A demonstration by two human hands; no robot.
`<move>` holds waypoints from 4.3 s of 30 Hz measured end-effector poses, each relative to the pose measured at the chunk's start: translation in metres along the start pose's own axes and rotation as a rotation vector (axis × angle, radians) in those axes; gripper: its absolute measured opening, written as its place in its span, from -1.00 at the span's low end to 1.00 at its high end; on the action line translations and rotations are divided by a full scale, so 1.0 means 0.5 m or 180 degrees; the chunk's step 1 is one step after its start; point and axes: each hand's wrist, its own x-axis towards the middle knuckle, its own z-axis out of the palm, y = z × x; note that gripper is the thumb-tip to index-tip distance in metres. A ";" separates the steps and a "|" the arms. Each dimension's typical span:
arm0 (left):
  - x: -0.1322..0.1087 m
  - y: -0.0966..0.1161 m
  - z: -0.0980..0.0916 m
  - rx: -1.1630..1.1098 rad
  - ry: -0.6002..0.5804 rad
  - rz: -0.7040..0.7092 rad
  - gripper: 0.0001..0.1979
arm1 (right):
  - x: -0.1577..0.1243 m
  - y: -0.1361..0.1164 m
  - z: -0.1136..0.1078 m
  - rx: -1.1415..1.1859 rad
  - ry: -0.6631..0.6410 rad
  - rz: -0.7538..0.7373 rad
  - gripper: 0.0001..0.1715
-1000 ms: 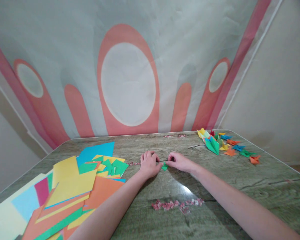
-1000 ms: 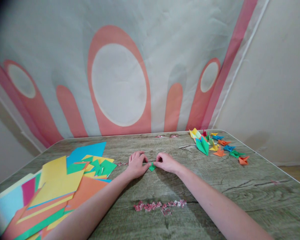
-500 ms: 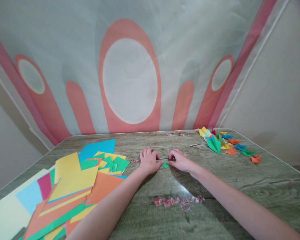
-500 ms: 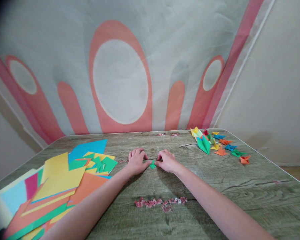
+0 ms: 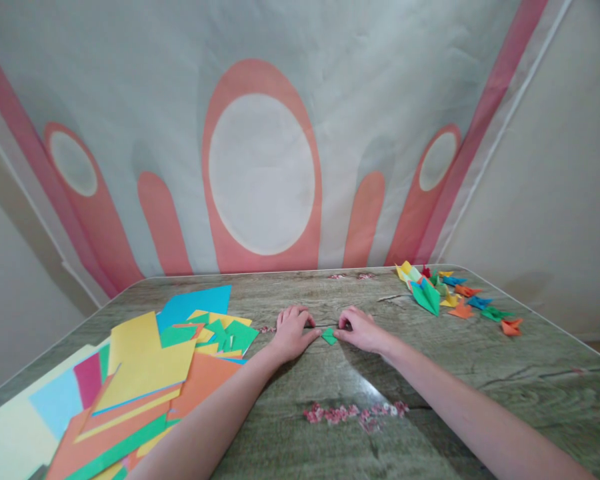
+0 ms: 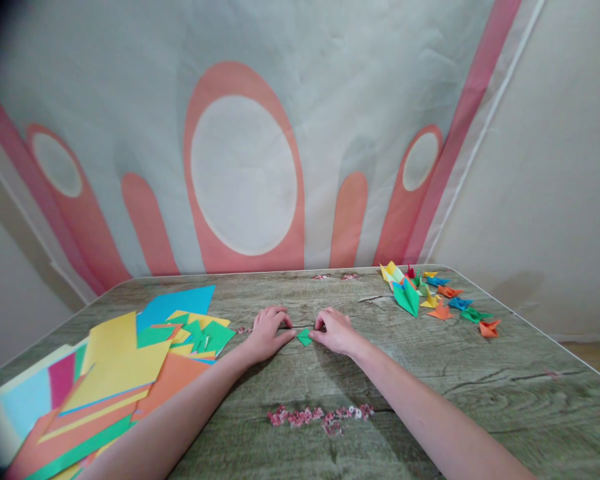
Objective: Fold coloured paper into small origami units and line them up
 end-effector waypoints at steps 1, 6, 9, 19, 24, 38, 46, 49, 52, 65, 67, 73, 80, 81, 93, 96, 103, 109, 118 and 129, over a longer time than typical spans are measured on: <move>-0.003 0.005 -0.006 -0.0031 0.0000 0.0165 -0.79 | -0.001 0.001 -0.001 0.0029 0.0001 -0.0029 -0.78; -0.026 0.068 -0.030 0.0479 -0.0063 0.1017 -0.76 | -0.003 0.010 -0.003 0.0126 0.0024 -0.0174 -0.81; -0.042 0.101 -0.030 0.0937 -0.0132 0.1201 -0.70 | -0.006 0.013 -0.003 0.0080 0.0094 -0.0256 -0.81; -0.048 0.107 -0.025 0.1293 -0.0175 0.1049 -0.63 | -0.046 -0.036 -0.011 -0.1527 0.0510 -0.1011 -0.92; -0.047 0.104 -0.025 0.1277 -0.0112 0.0824 -0.60 | -0.056 -0.053 0.015 -0.2145 0.0546 -0.1388 -0.89; -0.040 0.113 -0.025 0.1264 -0.0149 0.0811 -0.67 | -0.058 -0.072 0.005 -0.2006 -0.0007 -0.1216 -0.84; -0.039 0.110 -0.034 0.1284 -0.0221 0.0904 -0.69 | -0.062 -0.056 -0.005 -0.1904 -0.0032 -0.1106 -0.80; -0.040 0.107 -0.030 0.1292 -0.0209 0.0935 -0.68 | -0.062 -0.064 -0.006 -0.1882 -0.0042 -0.0997 -0.79; -0.039 0.104 -0.024 0.1232 -0.0125 0.0986 -0.71 | -0.063 -0.070 -0.007 -0.1802 0.0025 -0.0874 -0.76; -0.022 0.060 -0.010 0.0178 0.0016 0.0698 -0.80 | -0.052 -0.059 0.015 -0.0937 0.0666 -0.0207 -0.71; -0.021 0.056 -0.007 0.0061 0.0016 0.0646 -0.81 | -0.050 -0.055 0.020 -0.0893 0.0698 -0.0197 -0.72; -0.017 0.046 0.001 -0.0391 0.0073 0.0433 -0.86 | -0.046 -0.039 0.035 -0.0549 0.0834 -0.0199 -0.76; -0.016 0.049 0.007 -0.0867 0.0161 0.0068 -0.62 | -0.048 -0.044 0.040 0.0266 0.0831 -0.0231 -0.87; -0.016 0.050 0.006 -0.0847 0.0148 0.0092 -0.60 | -0.048 -0.046 0.040 0.0400 0.0812 -0.0248 -0.88; -0.015 0.050 -0.001 -0.0711 0.0165 0.0084 -0.95 | -0.054 -0.063 0.018 0.1145 0.0691 -0.0766 -0.89; -0.015 0.048 0.003 -0.0870 0.0201 0.0083 -0.95 | -0.056 -0.063 0.017 0.1096 0.0687 -0.0853 -0.89; -0.001 0.041 0.021 -0.2352 0.0177 -0.0481 -0.90 | -0.054 -0.062 0.022 0.1555 0.0640 -0.0638 -0.84; 0.006 0.041 0.016 -0.3291 0.0040 -0.0619 -0.76 | -0.043 -0.047 0.031 0.1928 0.0577 -0.0382 -0.77; 0.001 0.049 0.000 -0.2305 0.0370 -0.0056 -0.75 | -0.042 -0.042 0.025 0.1450 0.0938 -0.0611 -0.91; -0.014 0.048 -0.003 -0.0960 0.0644 0.0509 -0.94 | -0.048 -0.037 0.010 -0.0413 0.1259 -0.1214 -0.92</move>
